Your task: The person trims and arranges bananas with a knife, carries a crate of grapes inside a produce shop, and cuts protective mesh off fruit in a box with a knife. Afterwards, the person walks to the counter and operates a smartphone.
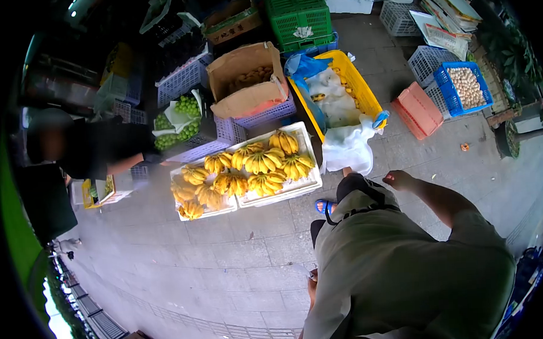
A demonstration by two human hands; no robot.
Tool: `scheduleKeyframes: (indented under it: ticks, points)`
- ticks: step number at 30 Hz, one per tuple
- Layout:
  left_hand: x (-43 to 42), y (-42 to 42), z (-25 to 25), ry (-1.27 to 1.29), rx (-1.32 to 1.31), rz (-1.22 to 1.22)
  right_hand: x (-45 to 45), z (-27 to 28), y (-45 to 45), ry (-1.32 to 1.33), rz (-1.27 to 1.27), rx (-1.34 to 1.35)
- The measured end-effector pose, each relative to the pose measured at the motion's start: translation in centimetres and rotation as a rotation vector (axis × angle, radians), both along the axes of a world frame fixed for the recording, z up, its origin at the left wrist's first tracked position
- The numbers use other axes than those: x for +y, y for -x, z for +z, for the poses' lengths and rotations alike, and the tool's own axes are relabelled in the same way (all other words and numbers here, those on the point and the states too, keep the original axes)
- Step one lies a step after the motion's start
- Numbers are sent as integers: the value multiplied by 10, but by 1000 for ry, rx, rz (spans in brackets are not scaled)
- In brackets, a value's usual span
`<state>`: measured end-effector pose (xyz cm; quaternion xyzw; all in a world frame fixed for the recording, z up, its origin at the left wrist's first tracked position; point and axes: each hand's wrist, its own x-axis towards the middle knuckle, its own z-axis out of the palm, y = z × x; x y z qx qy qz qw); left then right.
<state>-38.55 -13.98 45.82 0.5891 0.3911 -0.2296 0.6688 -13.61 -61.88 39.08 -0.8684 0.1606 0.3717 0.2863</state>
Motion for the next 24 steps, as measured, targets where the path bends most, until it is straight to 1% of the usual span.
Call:
scheduleKeyframes:
  ticks: [5, 7, 9, 10, 11, 13, 14, 16, 17, 19, 20, 23, 24]
  points:
    - [7, 3, 0, 13, -4, -37, -11, 30, 48, -26, 90, 48]
    - [7, 1, -5, 23, -2, -72, -18, 58, 58, 9, 139, 99]
    - [7, -5, -8, 30, 6, -104, -28, 88, 56, -37, 288, 200]
    - [9, -12, -11, 28, 11, -120, -29, 98, 52, -35, 309, 260]
    - [10, -19, -13, 30, 16, -137, -29, 114, 47, -21, 276, 242]
    - [10, -40, -14, 24, 28, -172, -24, 149, 38, -445, -51, 442]
    - [8, -51, -16, 23, 32, -189, -19, 156, 32, -438, -86, 413]
    - [7, -68, -16, 17, 32, -224, -6, 166, 24, -684, -58, 541]
    - [6, -76, -16, 15, 31, -233, 1, 169, 19, -686, -65, 525]
    - [6, -85, -14, 13, 22, -245, 16, 172, 13, -668, 44, 569]
    - [6, -89, -12, 9, 18, -244, 18, 168, 14, -636, 66, 544]
    - [7, -93, -10, 4, 11, -235, 20, 162, 11, -619, 48, 583]
    - [7, -93, -9, 5, 12, -229, 20, 163, 11, -606, 76, 555]
